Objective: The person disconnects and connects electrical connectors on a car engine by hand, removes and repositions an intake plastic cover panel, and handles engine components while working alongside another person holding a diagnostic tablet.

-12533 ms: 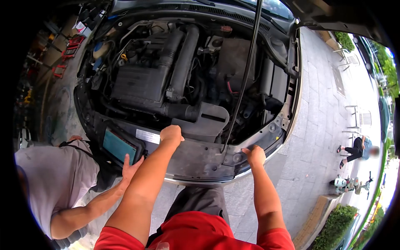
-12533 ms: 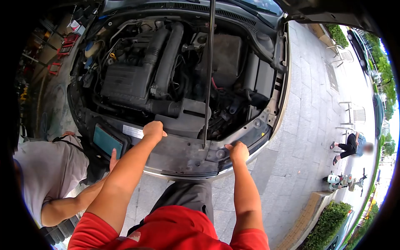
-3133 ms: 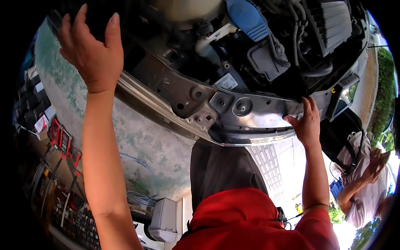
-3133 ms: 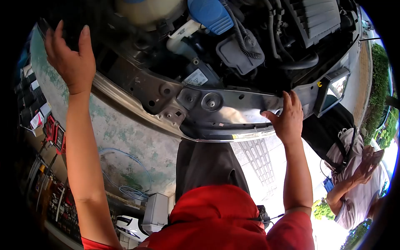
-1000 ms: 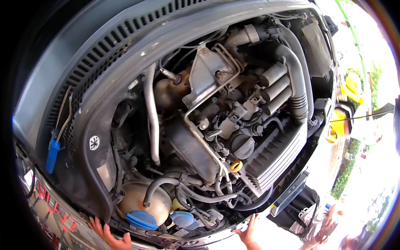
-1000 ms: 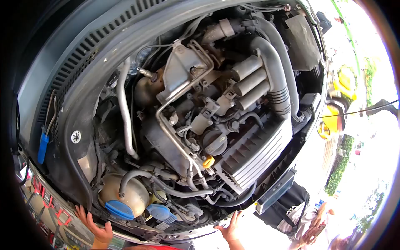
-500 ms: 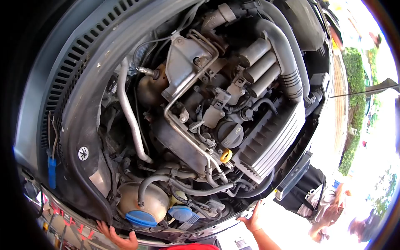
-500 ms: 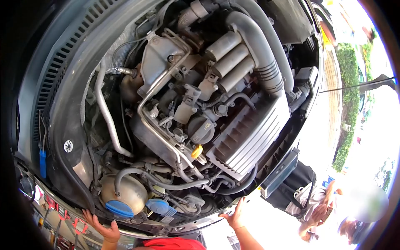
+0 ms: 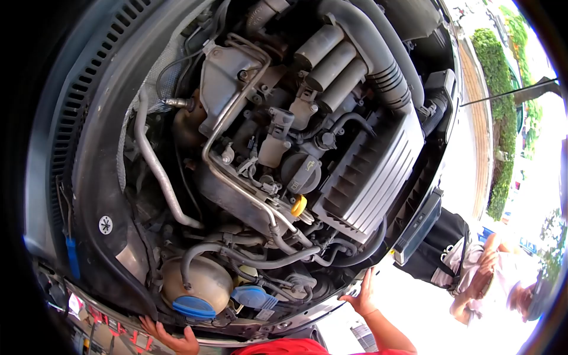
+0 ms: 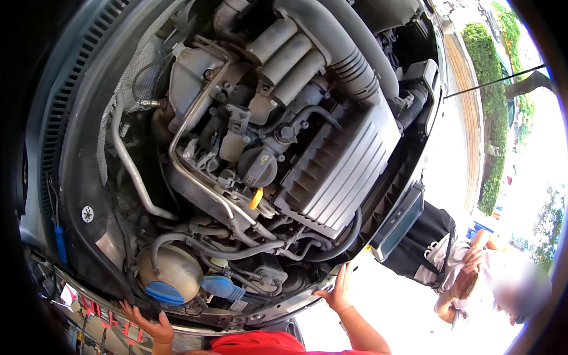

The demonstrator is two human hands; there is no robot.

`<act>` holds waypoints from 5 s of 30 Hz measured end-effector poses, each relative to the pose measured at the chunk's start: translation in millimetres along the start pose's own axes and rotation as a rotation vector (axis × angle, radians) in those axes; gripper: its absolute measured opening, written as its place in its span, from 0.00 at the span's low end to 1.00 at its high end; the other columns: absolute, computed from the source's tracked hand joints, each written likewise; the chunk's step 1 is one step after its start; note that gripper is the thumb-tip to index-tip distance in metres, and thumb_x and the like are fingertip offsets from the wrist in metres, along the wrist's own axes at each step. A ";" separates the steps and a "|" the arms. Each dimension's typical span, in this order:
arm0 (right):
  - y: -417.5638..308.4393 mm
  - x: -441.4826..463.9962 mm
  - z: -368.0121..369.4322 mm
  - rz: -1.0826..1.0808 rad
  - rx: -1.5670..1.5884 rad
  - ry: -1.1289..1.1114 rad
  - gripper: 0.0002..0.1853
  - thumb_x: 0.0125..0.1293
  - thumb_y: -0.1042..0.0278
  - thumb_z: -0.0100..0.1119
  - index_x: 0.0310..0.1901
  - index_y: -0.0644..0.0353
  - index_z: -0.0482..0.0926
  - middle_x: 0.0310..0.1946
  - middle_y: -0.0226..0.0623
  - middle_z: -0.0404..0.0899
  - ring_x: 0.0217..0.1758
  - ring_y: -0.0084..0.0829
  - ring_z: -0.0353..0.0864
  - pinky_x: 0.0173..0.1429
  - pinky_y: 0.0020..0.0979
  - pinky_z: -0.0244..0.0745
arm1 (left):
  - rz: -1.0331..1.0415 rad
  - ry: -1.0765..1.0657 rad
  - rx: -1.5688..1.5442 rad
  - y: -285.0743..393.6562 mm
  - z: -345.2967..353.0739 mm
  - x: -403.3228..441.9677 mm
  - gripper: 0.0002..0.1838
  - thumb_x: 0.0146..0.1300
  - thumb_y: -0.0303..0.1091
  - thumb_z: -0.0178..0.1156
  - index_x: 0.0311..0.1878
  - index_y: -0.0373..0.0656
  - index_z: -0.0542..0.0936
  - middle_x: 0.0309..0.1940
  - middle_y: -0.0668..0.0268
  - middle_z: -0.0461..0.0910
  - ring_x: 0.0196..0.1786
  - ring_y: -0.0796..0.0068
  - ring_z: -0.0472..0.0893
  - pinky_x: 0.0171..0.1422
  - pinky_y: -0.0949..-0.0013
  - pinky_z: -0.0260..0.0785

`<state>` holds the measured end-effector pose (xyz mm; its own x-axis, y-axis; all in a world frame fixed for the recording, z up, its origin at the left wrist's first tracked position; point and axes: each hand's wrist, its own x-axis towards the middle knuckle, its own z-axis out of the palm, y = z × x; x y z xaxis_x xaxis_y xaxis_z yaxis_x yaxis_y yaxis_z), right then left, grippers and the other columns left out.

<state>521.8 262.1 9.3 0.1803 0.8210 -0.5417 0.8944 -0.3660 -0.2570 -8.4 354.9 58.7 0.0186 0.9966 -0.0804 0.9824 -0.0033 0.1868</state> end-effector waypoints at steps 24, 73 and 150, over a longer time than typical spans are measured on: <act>-3.4 0.5 -3.4 0.025 -0.021 -0.024 0.72 0.34 0.43 0.81 0.72 0.76 0.44 0.73 0.74 0.41 0.78 0.69 0.42 0.79 0.53 0.45 | -0.022 -0.013 0.038 -3.7 2.4 -4.2 0.33 0.73 0.47 0.49 0.74 0.41 0.53 0.76 0.42 0.48 0.77 0.35 0.51 0.75 0.34 0.46; 0.3 -1.9 -2.0 -0.012 -0.029 -0.025 0.72 0.38 0.39 0.80 0.71 0.80 0.43 0.72 0.78 0.39 0.77 0.71 0.40 0.79 0.53 0.45 | 0.000 0.193 -0.018 -6.5 11.5 7.8 0.37 0.62 0.58 0.62 0.64 0.41 0.68 0.66 0.41 0.65 0.71 0.31 0.61 0.70 0.26 0.48; -10.1 3.1 -9.2 0.054 0.004 -0.069 0.71 0.38 0.41 0.80 0.70 0.82 0.44 0.72 0.78 0.39 0.78 0.69 0.40 0.79 0.50 0.45 | -0.003 0.140 -0.034 -8.6 9.2 2.5 0.36 0.64 0.56 0.61 0.64 0.35 0.67 0.66 0.36 0.62 0.70 0.26 0.58 0.70 0.26 0.47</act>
<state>517.1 272.3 17.6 0.1995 0.7679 -0.6088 0.8826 -0.4106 -0.2287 -15.2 356.7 47.9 -0.0128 0.9983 0.0562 0.9754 0.0001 0.2203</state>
